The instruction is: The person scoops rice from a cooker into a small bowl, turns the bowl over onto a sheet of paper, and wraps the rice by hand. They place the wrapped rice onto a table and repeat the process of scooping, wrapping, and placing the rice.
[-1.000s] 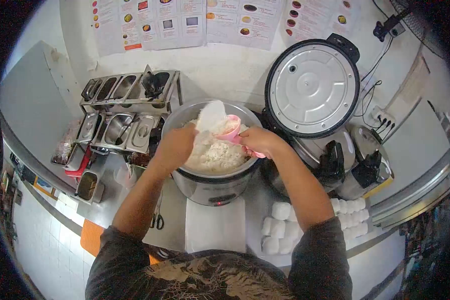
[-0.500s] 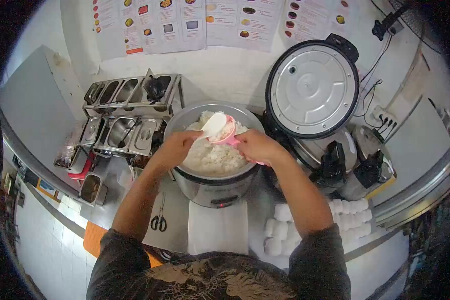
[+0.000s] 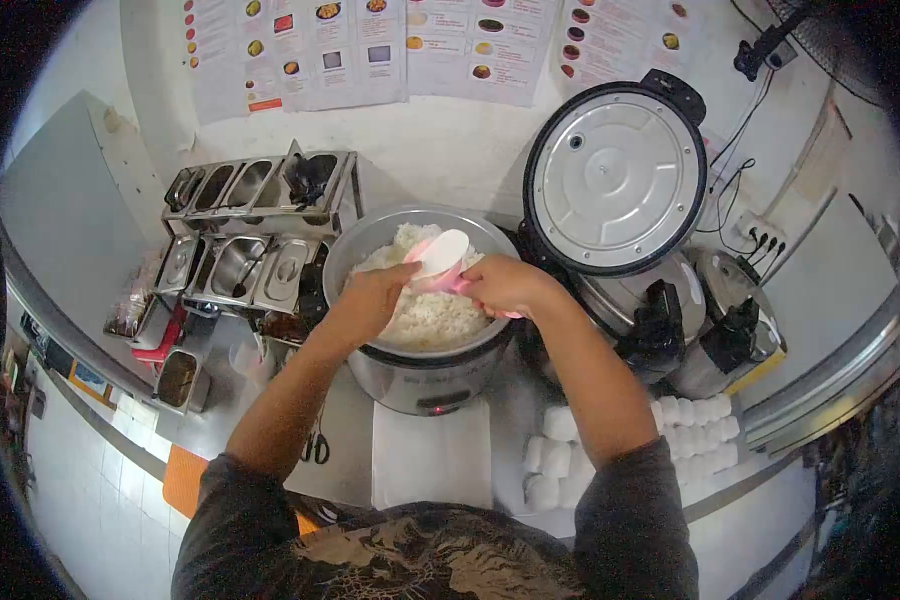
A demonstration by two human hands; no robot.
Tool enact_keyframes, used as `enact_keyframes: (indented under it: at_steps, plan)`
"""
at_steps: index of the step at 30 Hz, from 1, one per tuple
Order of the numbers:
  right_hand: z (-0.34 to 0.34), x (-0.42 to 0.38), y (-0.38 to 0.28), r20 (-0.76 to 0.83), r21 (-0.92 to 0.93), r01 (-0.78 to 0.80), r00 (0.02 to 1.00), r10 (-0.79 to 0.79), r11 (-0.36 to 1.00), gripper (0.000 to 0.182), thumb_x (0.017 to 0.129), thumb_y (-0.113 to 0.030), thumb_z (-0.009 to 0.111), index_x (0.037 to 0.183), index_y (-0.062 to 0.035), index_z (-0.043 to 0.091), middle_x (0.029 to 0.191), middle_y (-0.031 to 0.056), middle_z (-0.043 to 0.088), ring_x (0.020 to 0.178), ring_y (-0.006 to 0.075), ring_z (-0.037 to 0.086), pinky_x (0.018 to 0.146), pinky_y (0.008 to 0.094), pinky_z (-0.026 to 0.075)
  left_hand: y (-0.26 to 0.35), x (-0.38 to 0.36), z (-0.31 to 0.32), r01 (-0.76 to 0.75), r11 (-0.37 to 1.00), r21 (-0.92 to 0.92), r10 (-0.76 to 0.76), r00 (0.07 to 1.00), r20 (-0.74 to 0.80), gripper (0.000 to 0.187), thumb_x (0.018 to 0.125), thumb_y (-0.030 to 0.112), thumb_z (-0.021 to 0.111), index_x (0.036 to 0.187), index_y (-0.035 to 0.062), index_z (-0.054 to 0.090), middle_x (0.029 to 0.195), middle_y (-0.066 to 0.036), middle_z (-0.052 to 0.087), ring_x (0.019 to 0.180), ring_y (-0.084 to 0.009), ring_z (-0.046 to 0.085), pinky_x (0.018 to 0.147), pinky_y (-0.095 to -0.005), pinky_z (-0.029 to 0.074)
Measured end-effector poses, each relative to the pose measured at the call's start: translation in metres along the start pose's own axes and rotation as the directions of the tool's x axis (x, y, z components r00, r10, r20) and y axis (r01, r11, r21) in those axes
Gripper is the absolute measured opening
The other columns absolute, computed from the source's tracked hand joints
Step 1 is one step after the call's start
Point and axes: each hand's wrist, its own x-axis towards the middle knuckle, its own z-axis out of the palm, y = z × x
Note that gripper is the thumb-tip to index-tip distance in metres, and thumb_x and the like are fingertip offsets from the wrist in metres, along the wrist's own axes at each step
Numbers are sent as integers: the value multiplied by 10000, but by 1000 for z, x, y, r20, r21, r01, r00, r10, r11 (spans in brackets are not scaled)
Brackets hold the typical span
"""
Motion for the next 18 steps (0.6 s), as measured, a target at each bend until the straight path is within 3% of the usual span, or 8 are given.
enact_keyframes:
  at_steps: [4, 7, 10, 13, 16, 17, 18]
  plan:
    - [2, 2, 5, -76, 84, 53, 996, -47, 995, 197, 975, -118, 532, 869, 14, 634, 666, 29, 561, 511, 92, 487, 453, 268, 397, 2, -3, -8, 111, 991, -75, -123, 977, -173, 327, 970, 44, 498, 1261, 44, 647, 1162, -231, 679, 1093, -409, 647, 944, -420, 515]
    - [4, -2, 3, -90, 84, 71, 994, -64, 994, 206, 975, -124, 535, 853, 14, 629, 651, 34, 554, 506, 96, 488, 450, 272, 392, 22, -10, -2, 210, 975, 74, -220, 961, 169, 318, 981, 61, 488, 1256, 36, 646, 1195, -237, 665, 1111, -419, 636, 953, -424, 508]
    - [5, -1, 8, -112, 116, 70, 992, -57, 991, 207, 966, -130, 539, 847, 14, 626, 638, 35, 545, 505, 100, 492, 448, 273, 388, -7, -7, -5, 66, 998, 12, -66, 996, -63, 318, 1003, 101, 467, 1259, 25, 639, 1207, -246, 659, 1123, -428, 626, 965, -435, 501]
    - [3, -8, 13, -136, 123, 52, 990, -35, 991, 181, 941, -118, 531, 873, 13, 635, 647, 33, 553, 509, 106, 504, 449, 278, 394, -6, -13, -1, 153, 987, 42, -144, 977, -159, 332, 1020, 156, 456, 1272, 30, 632, 1198, -255, 658, 1131, -425, 621, 974, -465, 490]
    - [-5, -31, 32, -114, 127, 66, 992, -51, 990, 178, 915, -106, 523, 945, 10, 655, 683, 29, 578, 520, 109, 526, 452, 287, 407, -25, -20, 6, 306, 928, 212, -294, 952, -85, 371, 1024, 221, 464, 1316, 40, 602, 1192, -265, 655, 1121, -430, 622, 973, -490, 486]
    - [-3, -44, 35, -135, 129, 76, 989, -58, 989, 176, 908, -105, 522, 945, 6, 654, 679, 24, 572, 523, 105, 525, 450, 283, 404, -22, -20, 3, 383, 879, 283, -404, 914, 19, 415, 1018, 278, 479, 1346, 44, 578, 1214, -270, 644, 1124, -438, 617, 975, -503, 480]
    - [0, -58, 38, -149, 132, 79, 987, -60, 988, 174, 901, -103, 522, 946, 3, 652, 675, 19, 566, 525, 100, 524, 448, 279, 400, -29, -19, 5, 309, 885, 348, -349, 936, 56, 434, 1015, 296, 477, 1360, 47, 564, 1172, -267, 659, 1096, -438, 626, 963, -501, 486]
